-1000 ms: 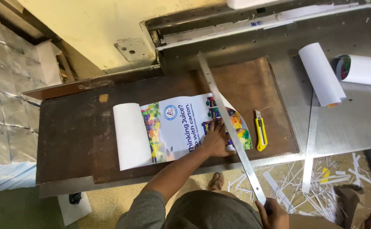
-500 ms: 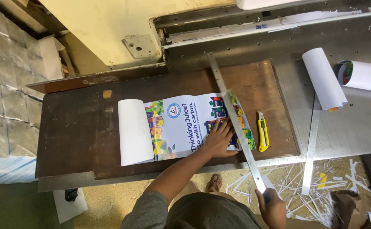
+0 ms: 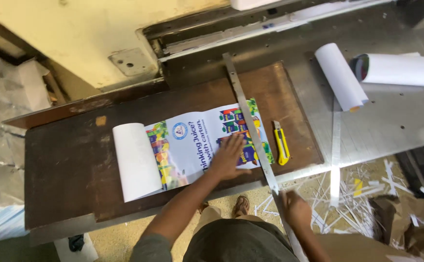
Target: Cutting printed paper sheets to size using a metal ruler and a utility knife on a workbench.
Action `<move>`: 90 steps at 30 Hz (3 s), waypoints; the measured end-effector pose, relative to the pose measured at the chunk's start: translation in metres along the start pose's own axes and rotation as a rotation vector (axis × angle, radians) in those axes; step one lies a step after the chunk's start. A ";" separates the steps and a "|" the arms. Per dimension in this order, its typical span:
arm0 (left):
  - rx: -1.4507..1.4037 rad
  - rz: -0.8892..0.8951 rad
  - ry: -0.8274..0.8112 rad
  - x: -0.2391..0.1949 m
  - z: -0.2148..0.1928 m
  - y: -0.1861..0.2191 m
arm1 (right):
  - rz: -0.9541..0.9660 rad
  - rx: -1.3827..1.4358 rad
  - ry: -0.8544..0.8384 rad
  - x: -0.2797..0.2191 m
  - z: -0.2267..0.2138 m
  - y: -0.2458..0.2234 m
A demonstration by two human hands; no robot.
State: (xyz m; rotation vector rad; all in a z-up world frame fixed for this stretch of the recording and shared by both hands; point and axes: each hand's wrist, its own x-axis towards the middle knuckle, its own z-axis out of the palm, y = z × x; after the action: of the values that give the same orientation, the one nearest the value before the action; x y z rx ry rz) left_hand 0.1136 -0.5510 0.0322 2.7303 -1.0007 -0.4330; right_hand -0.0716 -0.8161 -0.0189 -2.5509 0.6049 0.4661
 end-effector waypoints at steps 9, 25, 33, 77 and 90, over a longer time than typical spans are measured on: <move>0.142 -0.320 0.381 -0.073 0.002 -0.087 | -0.413 -0.319 0.700 0.158 -0.034 -0.079; 0.357 -0.505 0.452 -0.136 0.020 -0.177 | 0.113 0.012 0.358 0.189 -0.049 0.169; 0.098 -0.348 0.170 -0.166 0.014 -0.236 | 0.217 -0.103 0.359 0.058 -0.072 0.168; -0.240 -0.110 0.269 -0.171 0.027 -0.286 | 0.145 0.705 -0.082 -0.152 0.171 -0.315; -0.173 -0.159 0.123 -0.167 0.012 -0.285 | 0.261 0.900 -0.258 -0.131 0.176 -0.297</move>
State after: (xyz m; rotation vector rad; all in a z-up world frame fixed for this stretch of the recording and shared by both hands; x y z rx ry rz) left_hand 0.1581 -0.2292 -0.0262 2.6523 -0.6846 -0.3539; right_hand -0.0735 -0.4468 -0.0009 -1.5450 0.8193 0.4607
